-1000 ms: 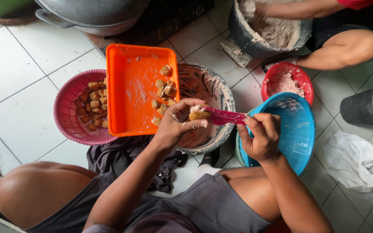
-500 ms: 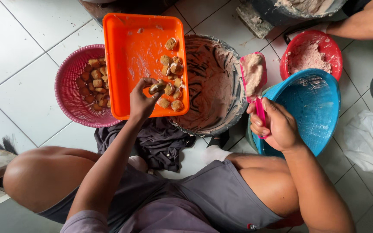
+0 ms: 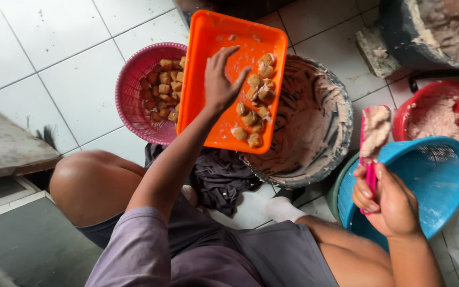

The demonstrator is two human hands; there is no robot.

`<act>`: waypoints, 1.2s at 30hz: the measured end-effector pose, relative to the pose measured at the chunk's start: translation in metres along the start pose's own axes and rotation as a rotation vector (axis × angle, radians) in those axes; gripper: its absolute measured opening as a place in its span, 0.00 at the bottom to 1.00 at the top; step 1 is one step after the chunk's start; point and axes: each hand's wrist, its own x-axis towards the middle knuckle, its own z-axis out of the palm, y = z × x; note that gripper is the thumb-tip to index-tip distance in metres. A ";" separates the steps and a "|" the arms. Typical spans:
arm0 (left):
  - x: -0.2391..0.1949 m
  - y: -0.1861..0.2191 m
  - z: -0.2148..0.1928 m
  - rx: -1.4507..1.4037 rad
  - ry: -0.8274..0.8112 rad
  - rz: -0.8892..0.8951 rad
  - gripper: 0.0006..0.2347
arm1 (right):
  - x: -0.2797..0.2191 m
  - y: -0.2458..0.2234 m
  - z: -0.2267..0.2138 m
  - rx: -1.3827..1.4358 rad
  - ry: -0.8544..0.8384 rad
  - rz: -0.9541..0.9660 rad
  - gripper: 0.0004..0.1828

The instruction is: The person scoops a thick paste from a bowl using a pink spatula and spreads it onto small fried pieces held in the left hand. Each coated piece is placed onto an orange tray. The process repeats continuously with multiple pieces.

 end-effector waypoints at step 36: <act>-0.084 0.130 -0.001 -0.706 0.034 -0.064 0.11 | 0.019 0.014 0.058 -0.456 0.071 -0.244 0.11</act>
